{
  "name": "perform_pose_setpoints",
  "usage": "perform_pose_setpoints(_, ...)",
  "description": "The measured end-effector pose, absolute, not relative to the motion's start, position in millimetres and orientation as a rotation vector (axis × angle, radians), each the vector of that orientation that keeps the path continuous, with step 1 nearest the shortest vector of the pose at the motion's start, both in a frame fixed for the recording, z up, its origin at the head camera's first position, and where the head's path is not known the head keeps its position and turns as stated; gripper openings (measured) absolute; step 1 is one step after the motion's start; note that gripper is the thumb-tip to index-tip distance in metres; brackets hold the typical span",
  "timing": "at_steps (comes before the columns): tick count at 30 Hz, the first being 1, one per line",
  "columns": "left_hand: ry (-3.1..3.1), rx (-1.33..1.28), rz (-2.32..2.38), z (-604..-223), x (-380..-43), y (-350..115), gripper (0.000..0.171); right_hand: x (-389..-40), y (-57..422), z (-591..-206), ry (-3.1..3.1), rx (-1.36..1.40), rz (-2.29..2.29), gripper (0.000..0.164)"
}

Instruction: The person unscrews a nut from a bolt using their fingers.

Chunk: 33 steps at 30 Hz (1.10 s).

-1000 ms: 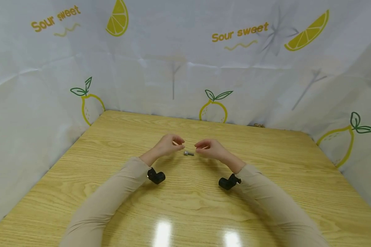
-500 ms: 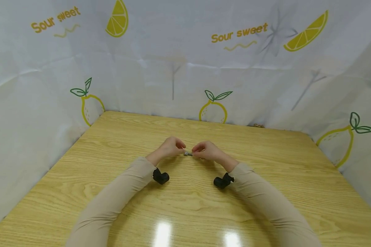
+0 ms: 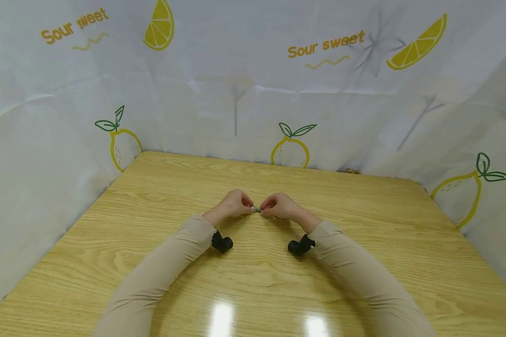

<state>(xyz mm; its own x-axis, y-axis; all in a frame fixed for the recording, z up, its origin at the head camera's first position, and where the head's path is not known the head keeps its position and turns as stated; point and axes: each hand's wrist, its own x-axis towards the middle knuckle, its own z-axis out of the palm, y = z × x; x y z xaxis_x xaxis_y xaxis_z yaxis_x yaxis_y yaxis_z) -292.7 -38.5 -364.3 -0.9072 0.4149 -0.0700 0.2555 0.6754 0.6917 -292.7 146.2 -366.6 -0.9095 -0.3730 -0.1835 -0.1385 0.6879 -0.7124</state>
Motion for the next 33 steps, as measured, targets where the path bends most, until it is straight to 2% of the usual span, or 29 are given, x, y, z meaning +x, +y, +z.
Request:
perform_pose_setpoints(11,2.753,0.523,0.968,-362.5,-288.2,-33.0,0.012,-292.1,142.5,-367.0,2.609,-0.451,-0.995,0.015)
perform_pose_setpoints(22,2.78,0.586,0.92,-359.9,-283.6,-31.4,0.014,-289.7,145.3,-361.4,2.592,-0.512,-0.912,0.016)
perform_pose_setpoints(33,2.712,0.548,1.162,-352.2,-281.1,-31.3,0.018,-286.4,154.4,-347.3,2.565,-0.461,-1.03,0.021)
